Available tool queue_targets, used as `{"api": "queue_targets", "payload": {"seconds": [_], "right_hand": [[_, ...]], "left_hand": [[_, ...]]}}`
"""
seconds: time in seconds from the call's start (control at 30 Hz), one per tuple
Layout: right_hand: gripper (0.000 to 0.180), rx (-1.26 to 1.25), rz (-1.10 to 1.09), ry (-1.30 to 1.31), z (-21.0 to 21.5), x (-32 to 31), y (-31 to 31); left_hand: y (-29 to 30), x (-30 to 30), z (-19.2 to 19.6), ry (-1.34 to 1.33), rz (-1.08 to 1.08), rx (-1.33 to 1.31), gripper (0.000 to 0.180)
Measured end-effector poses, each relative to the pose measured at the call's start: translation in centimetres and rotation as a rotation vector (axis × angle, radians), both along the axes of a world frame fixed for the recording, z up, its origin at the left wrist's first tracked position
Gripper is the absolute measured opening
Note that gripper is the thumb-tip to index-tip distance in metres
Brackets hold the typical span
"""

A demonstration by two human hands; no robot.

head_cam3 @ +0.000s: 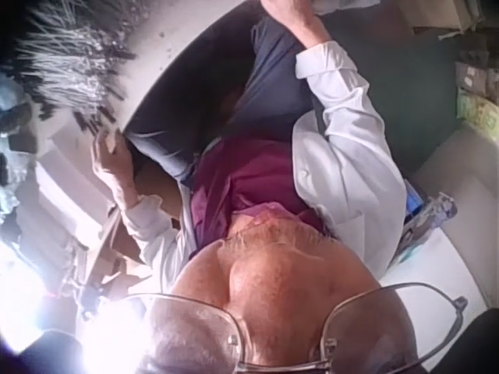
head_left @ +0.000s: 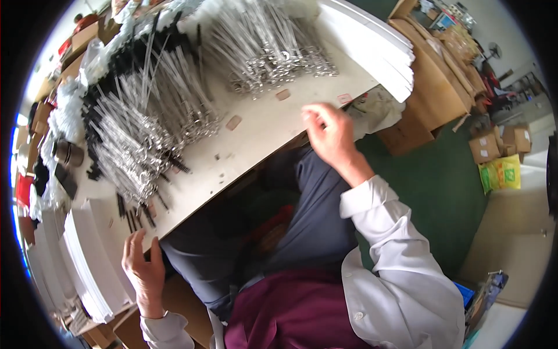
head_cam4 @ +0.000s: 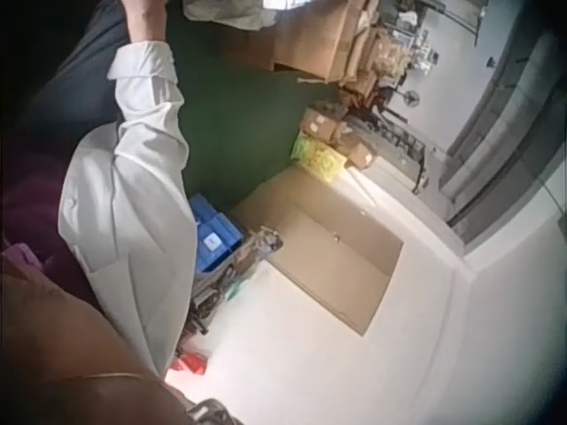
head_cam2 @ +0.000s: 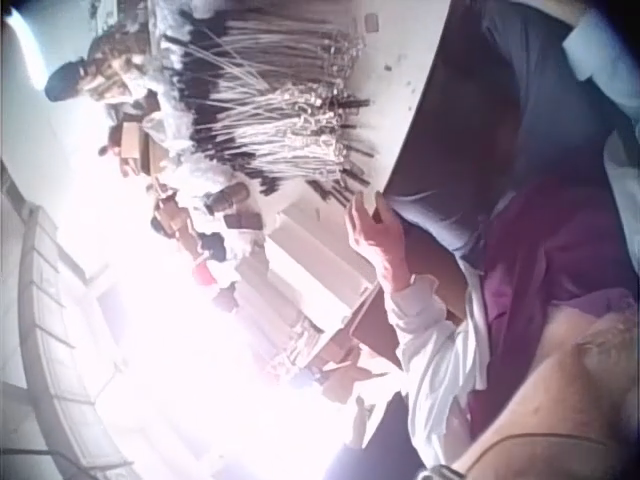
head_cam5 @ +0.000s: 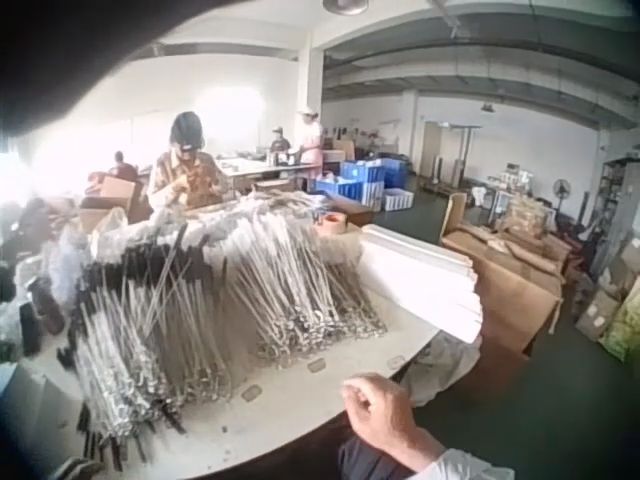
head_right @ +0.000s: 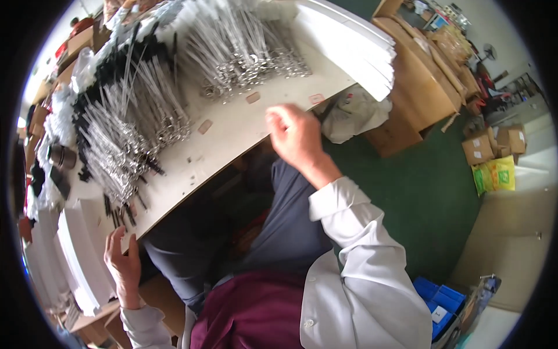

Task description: Gathering metal components and inserting them into paper sleeves for packaging.

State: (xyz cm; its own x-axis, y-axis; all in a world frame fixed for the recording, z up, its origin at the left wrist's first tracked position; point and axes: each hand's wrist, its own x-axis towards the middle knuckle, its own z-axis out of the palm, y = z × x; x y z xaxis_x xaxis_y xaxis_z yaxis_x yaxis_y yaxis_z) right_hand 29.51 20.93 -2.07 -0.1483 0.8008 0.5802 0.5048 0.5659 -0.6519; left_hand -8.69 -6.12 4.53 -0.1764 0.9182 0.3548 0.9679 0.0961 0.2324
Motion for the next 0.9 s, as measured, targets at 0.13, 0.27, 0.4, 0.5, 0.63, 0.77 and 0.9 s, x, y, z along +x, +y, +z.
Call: {"api": "queue_targets", "payload": {"seconds": [0.13,0.27,0.4,0.5,0.63,0.77,0.9], "right_hand": [[0.04,0.187,-0.403,-0.498,0.3,10.7,5.8],[0.055,0.12,-0.615,-0.841,0.6,16.5,9.4],[0.057,0.061,-0.609,-0.951,-0.2,18.9,11.5],[0.058,0.068,-0.615,-0.978,-0.5,19.4,12.2],[0.061,0.019,-0.635,-0.967,0.6,19.4,12.5],[0.062,0.016,-0.647,-0.986,1.5,19.3,12.8],[0.065,0.05,-0.645,-0.828,1.6,20.0,12.3]], "left_hand": [[3.6,3.5,-2.4,-0.098,-0.178,0.092,0.028],[5.7,5.3,-5.1,-0.097,-0.229,0.144,0.032],[7.8,7.0,-6.4,-0.11,-0.265,0.153,0.035],[8.8,7.6,-7.2,-0.139,-0.283,0.138,0.038],[9.6,7.7,-7.7,-0.125,-0.293,0.146,0.037],[10.1,7.4,-8.4,-0.138,-0.287,0.22,0.035],[10.6,7.5,-8.9,-0.171,-0.261,0.266,0.033]]}}
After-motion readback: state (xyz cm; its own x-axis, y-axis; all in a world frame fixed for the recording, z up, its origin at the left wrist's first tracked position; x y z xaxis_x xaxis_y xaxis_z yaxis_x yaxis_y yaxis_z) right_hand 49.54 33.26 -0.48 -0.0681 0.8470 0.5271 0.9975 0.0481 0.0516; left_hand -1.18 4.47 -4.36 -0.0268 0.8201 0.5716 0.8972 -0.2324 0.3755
